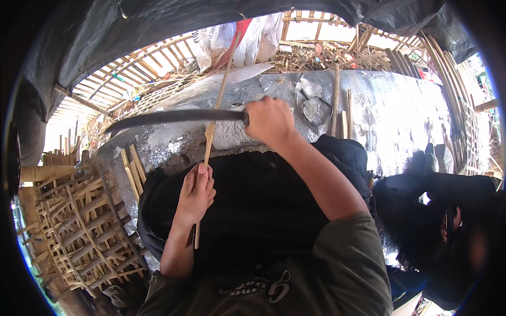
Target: The person uses a machete to shave and smooth a thin bamboo strip while seated. They repeatedly draw the blade along the strip, rotate it to work different sides, and inspect the edges by hand.
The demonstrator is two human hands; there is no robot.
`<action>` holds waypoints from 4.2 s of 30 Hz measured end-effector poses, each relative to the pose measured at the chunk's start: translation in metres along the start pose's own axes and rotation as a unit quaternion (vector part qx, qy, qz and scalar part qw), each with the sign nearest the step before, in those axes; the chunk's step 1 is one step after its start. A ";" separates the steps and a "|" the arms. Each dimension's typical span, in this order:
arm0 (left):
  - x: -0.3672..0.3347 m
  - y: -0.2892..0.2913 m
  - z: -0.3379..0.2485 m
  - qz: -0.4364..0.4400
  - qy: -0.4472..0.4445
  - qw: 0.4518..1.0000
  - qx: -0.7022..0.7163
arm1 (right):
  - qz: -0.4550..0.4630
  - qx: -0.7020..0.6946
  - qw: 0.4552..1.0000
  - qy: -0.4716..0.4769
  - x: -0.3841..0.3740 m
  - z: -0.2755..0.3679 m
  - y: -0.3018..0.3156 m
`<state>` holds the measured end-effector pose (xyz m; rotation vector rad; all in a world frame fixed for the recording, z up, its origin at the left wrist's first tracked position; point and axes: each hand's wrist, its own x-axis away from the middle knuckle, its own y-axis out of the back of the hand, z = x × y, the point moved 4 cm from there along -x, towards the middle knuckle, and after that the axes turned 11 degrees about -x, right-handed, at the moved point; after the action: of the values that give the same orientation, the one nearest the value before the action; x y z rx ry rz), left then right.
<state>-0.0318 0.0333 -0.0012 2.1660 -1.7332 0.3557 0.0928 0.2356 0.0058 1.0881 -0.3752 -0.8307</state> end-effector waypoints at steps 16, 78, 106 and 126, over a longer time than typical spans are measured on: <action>0.003 0.006 -0.011 -0.035 -0.074 0.994 -0.077 | -0.013 0.005 1.000 -0.024 -0.007 -0.012 0.016; 0.017 0.002 -0.026 -0.014 -0.160 0.953 -0.256 | -0.111 -0.038 0.979 -0.169 -0.031 -0.083 0.039; 0.021 0.004 -0.025 0.069 -0.114 0.967 -0.219 | -0.178 -0.044 0.923 -0.338 -0.028 -0.148 0.045; -0.004 0.003 -0.012 -0.131 -0.153 0.933 -0.299 | 0.032 -0.006 0.998 0.061 0.006 0.015 -0.007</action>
<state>-0.0355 0.0405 0.0082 2.0053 -1.4076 -0.5411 0.0843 0.2199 0.0051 1.1038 -0.2995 -0.7059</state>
